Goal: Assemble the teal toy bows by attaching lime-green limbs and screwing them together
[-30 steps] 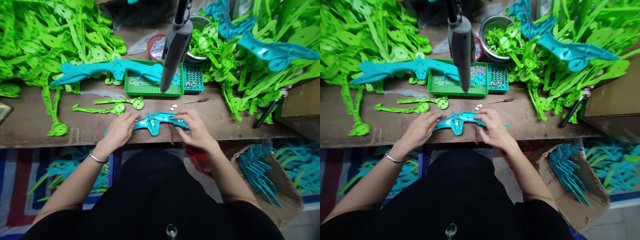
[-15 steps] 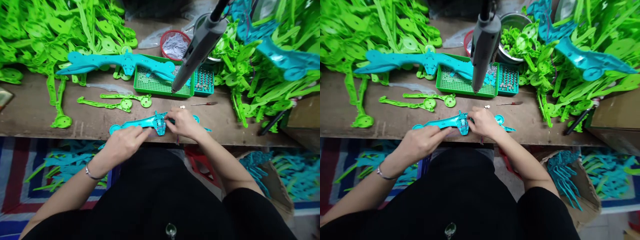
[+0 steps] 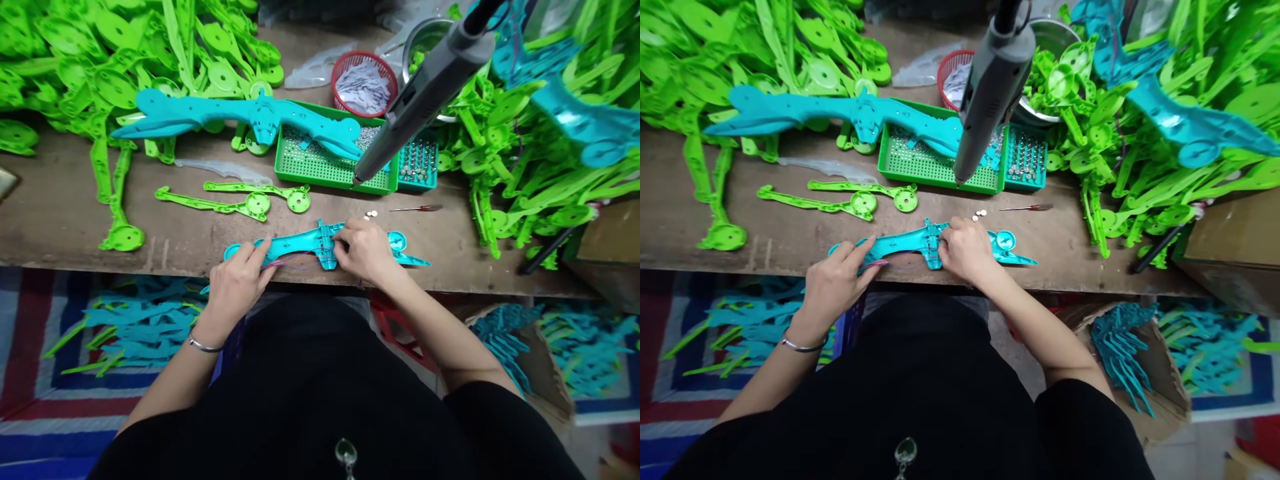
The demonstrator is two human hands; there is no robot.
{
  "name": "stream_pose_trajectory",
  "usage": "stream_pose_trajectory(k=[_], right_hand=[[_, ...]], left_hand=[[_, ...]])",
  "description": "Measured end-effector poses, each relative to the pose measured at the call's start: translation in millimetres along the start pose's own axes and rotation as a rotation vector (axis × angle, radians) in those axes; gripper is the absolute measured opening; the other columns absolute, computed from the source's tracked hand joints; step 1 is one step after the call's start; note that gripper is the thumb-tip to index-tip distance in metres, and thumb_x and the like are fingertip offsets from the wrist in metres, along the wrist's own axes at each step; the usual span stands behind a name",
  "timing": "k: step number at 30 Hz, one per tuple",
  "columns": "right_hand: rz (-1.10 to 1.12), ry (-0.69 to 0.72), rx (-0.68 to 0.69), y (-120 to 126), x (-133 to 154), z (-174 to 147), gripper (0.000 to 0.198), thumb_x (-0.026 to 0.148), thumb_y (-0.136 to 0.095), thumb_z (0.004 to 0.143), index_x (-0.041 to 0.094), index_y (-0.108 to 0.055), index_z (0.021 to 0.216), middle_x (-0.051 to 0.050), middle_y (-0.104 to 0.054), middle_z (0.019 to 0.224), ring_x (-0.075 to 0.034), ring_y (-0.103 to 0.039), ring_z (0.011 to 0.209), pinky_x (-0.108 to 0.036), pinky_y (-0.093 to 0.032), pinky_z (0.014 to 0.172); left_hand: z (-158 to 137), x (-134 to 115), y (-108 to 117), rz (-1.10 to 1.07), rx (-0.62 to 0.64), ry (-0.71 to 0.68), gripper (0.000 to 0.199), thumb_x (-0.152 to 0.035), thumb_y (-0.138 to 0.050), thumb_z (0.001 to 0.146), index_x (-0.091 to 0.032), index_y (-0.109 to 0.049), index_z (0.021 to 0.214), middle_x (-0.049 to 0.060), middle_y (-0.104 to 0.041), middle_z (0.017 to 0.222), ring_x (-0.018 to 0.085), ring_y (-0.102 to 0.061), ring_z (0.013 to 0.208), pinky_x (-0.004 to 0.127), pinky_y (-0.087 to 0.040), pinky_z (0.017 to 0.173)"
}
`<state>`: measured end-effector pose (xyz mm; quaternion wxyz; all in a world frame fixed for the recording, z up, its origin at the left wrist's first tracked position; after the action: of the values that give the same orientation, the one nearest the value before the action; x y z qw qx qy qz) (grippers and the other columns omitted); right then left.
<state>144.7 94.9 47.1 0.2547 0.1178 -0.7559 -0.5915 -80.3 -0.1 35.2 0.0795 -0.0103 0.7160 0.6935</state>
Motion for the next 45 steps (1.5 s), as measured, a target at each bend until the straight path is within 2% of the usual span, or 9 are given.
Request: stream_pose_trajectory(k=[4,9,17,21,27,33,38,42,45], right_hand=[[0.049,-0.163,-0.064,-4.2,4.9,-3.3,0.026,0.022,-0.053,0.087,0.016,-0.078,0.086,-0.015,-0.067,0.094,-0.03,-0.055,0.093,-0.042,-0.038,0.075],[0.098,-0.282,-0.173,-4.4,11.9,-8.8,0.019,0.023,-0.056,0.087,0.018,-0.074,0.08,-0.015,-0.064,0.101,-0.033,-0.048,0.102,-0.046,-0.036,0.081],[0.115,-0.38,-0.186,-8.6,20.3,-12.2,0.016,0.022,-0.056,0.09,0.018,-0.07,0.083,-0.014,-0.064,0.108,-0.031,-0.048,0.103,-0.047,-0.035,0.086],[0.08,-0.349,-0.202,-11.5,19.7,-10.8,0.017,0.022,-0.052,0.093,0.018,-0.068,0.086,-0.013,-0.064,0.107,-0.03,-0.049,0.103,-0.044,-0.036,0.084],[0.074,-0.268,-0.146,-3.5,7.5,-12.2,0.019,0.02,-0.049,0.094,0.016,-0.067,0.089,-0.016,-0.064,0.109,-0.031,-0.05,0.103,-0.042,-0.038,0.083],[0.092,-0.257,-0.167,4.1,2.8,-12.6,0.021,0.02,-0.051,0.094,0.017,-0.071,0.087,-0.013,-0.065,0.106,-0.03,-0.051,0.102,-0.041,-0.038,0.081],[0.138,-0.312,-0.253,-5.1,7.6,-15.9,0.018,0.022,-0.056,0.091,0.019,-0.072,0.083,-0.012,-0.065,0.098,-0.028,-0.051,0.095,-0.042,-0.039,0.082],[0.24,-0.309,-0.321,-12.8,4.6,-18.7,0.014,0.02,-0.058,0.087,0.016,-0.065,0.099,-0.011,-0.068,0.1,-0.028,-0.055,0.097,-0.042,-0.041,0.086],[0.325,-0.248,-0.392,-11.1,0.6,-20.9,0.016,0.019,-0.053,0.092,0.016,-0.064,0.103,-0.011,-0.07,0.101,-0.027,-0.059,0.097,-0.041,-0.045,0.088]], left_hand=[[1.3,2.3,-0.2,-0.123,-0.038,-0.009,0.047,-0.045,-0.057,0.099,-0.017,-0.062,0.136,0.008,-0.071,0.094,0.023,-0.069,0.082,0.03,-0.041,0.059],[-0.6,4.8,-2.5,-0.192,-0.12,-0.017,0.04,-0.043,-0.055,0.1,-0.018,-0.065,0.128,0.004,-0.07,0.084,0.02,-0.068,0.078,0.029,-0.042,0.06],[-0.1,7.1,-5.6,-0.19,-0.226,-0.104,0.034,-0.038,-0.054,0.101,-0.02,-0.064,0.128,0.003,-0.068,0.079,0.02,-0.067,0.072,0.029,-0.041,0.059],[7.9,12.3,-9.5,-0.167,-0.236,-0.153,0.035,-0.038,-0.055,0.1,-0.019,-0.063,0.128,0.002,-0.067,0.078,0.02,-0.066,0.071,0.029,-0.04,0.057],[17.9,10.3,-6.6,-0.169,-0.175,-0.131,0.038,-0.038,-0.056,0.099,-0.016,-0.065,0.128,0.004,-0.069,0.082,0.023,-0.068,0.077,0.031,-0.042,0.059],[18.3,10.5,-5.8,-0.228,-0.142,-0.093,0.039,-0.04,-0.054,0.099,-0.015,-0.065,0.128,0.003,-0.071,0.081,0.022,-0.068,0.078,0.03,-0.044,0.06],[18.4,11.0,-5.7,-0.245,-0.094,-0.043,0.041,-0.041,-0.055,0.098,-0.018,-0.064,0.13,0.004,-0.071,0.083,0.022,-0.069,0.08,0.03,-0.044,0.061],[21.5,7.7,-0.8,-0.125,0.019,0.029,0.065,-0.045,-0.061,0.094,-0.013,-0.047,0.149,0.009,-0.073,0.098,0.027,-0.07,0.086,0.032,-0.042,0.058],[26.3,3.9,4.0,-0.028,0.11,0.023,0.058,-0.045,-0.057,0.097,-0.017,-0.051,0.147,0.011,-0.073,0.107,0.03,-0.071,0.089,0.033,-0.041,0.059]])
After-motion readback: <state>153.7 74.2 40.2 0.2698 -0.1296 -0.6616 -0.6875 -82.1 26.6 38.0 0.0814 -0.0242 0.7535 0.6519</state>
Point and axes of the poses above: each hand's wrist, its own z-axis towards the middle knuckle, its own y-axis out of the back of the hand, x = y × z, the point moved 3 cm from there along z, towards the middle knuckle
